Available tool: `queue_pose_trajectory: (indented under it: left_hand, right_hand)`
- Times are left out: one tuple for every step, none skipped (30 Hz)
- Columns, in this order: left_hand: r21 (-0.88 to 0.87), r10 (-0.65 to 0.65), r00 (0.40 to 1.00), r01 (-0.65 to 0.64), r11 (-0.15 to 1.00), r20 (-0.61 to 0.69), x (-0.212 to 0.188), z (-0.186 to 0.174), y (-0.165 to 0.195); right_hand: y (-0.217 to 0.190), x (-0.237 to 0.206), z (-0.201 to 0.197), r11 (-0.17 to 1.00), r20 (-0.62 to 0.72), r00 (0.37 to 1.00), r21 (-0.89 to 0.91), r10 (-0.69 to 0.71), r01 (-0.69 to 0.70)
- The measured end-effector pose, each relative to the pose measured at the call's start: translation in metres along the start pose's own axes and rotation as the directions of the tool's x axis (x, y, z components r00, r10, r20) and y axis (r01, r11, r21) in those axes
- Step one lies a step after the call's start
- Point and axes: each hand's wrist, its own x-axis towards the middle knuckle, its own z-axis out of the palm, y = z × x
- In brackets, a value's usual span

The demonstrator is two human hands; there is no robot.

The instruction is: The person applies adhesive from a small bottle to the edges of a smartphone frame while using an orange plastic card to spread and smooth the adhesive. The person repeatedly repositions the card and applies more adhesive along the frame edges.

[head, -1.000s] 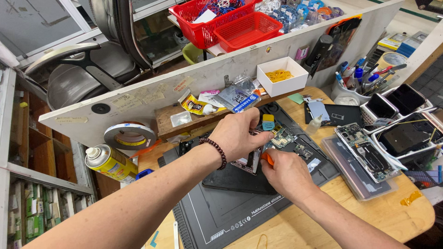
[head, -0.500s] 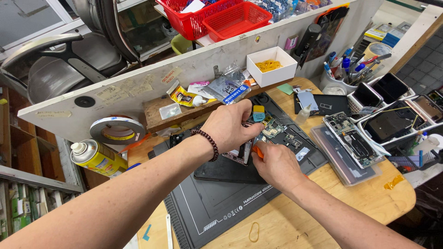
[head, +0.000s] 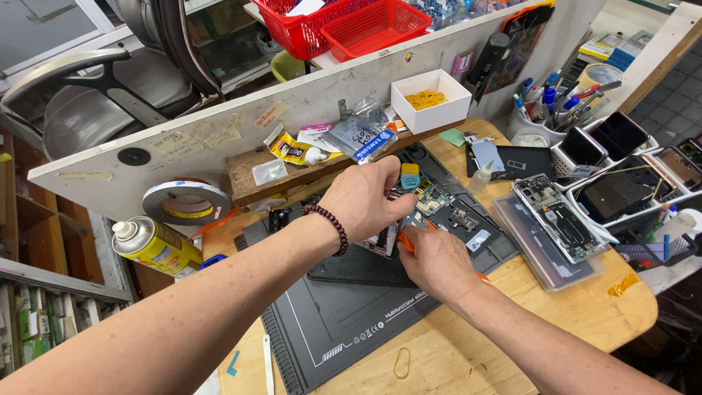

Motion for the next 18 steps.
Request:
queue_pose_trajectory:
  left_hand:
    - [-0.006,-0.002,1.0,0.002,1.0,0.001,0.0,0.0,0.001]
    - [-0.012,-0.003,1.0,0.003,1.0,0.002,0.0,-0.001,0.001]
    - [-0.019,-0.006,1.0,0.006,1.0,0.004,-0.001,-0.001,0.002]
    - [-0.021,-0.007,1.0,0.007,1.0,0.001,-0.001,0.0,0.002]
    - [-0.021,-0.007,1.0,0.007,1.0,-0.002,-0.001,0.0,0.002]
    - [-0.02,-0.006,1.0,0.006,1.0,-0.004,-0.001,0.0,0.002]
    - [-0.024,-0.002,1.0,0.002,1.0,-0.01,-0.001,0.001,0.003]
    - [-0.025,0.0,1.0,-0.001,1.0,-0.016,-0.002,0.001,0.003]
    - [-0.02,0.002,1.0,-0.002,1.0,-0.022,-0.002,0.0,0.002]
    - [-0.031,-0.008,1.0,0.007,0.999,-0.018,-0.003,-0.003,0.0]
    - [-0.048,-0.017,1.0,0.016,0.999,-0.014,-0.003,-0.004,-0.001]
    - [-0.063,-0.031,0.999,0.03,0.998,-0.013,-0.003,-0.005,-0.002]
    - [-0.047,-0.009,1.0,0.008,0.999,-0.028,-0.006,-0.005,-0.003]
    - [-0.028,0.017,0.999,-0.018,0.999,-0.047,-0.009,-0.007,-0.003]
    - [-0.011,0.046,0.997,-0.047,0.999,-0.068,-0.009,-0.009,-0.002]
    - [-0.023,0.046,0.997,-0.047,0.999,-0.061,-0.008,-0.009,-0.001]
    - [-0.037,0.04,0.998,-0.042,0.998,-0.049,-0.01,-0.009,-0.001]
    - [-0.046,0.031,0.999,-0.033,0.998,-0.04,-0.013,-0.011,-0.003]
  right_hand:
    - [0.001,0.0,0.0,1.0,-0.002,1.0,-0.003,-0.002,0.002]
    - [0.001,0.0,0.0,1.0,-0.004,1.0,-0.007,-0.003,0.003]
    - [0.001,0.0,0.0,1.0,-0.004,1.0,-0.01,-0.004,0.004]
    - [0.001,-0.001,0.001,1.0,-0.002,1.0,-0.011,0.0,0.0]
    - [0.001,0.0,0.001,1.0,-0.002,1.0,-0.012,0.004,-0.004]
    - [0.0,0.0,0.001,1.0,-0.003,1.0,-0.012,0.008,-0.008]
    - [0.0,-0.001,-0.001,0.999,0.005,0.999,-0.001,0.034,-0.034]
    - [-0.001,-0.001,-0.002,0.998,0.014,0.998,0.011,0.058,-0.058]
    - [-0.003,0.0,-0.002,0.996,0.022,0.997,0.028,0.08,-0.08]
    - [-0.005,0.001,-0.003,0.992,0.006,0.996,0.093,0.09,-0.091]
    - [-0.004,0.001,-0.006,0.983,-0.007,0.995,0.153,0.104,-0.101]
    - [-0.004,0.0,-0.009,0.971,-0.017,0.993,0.212,0.113,-0.107]
    - [-0.005,-0.001,-0.011,0.959,-0.051,0.994,0.27,0.099,-0.082]
    - [-0.007,0.0,-0.015,0.944,-0.093,0.992,0.325,0.085,-0.05]
    - [-0.008,0.001,-0.02,0.927,-0.137,0.988,0.374,0.073,-0.017]
    - [-0.009,0.0,-0.023,0.935,-0.174,0.984,0.354,0.044,0.021]
    - [-0.01,-0.002,-0.024,0.941,-0.204,0.979,0.335,0.015,0.055]
    - [-0.013,-0.003,-0.024,0.944,-0.234,0.972,0.317,-0.018,0.094]
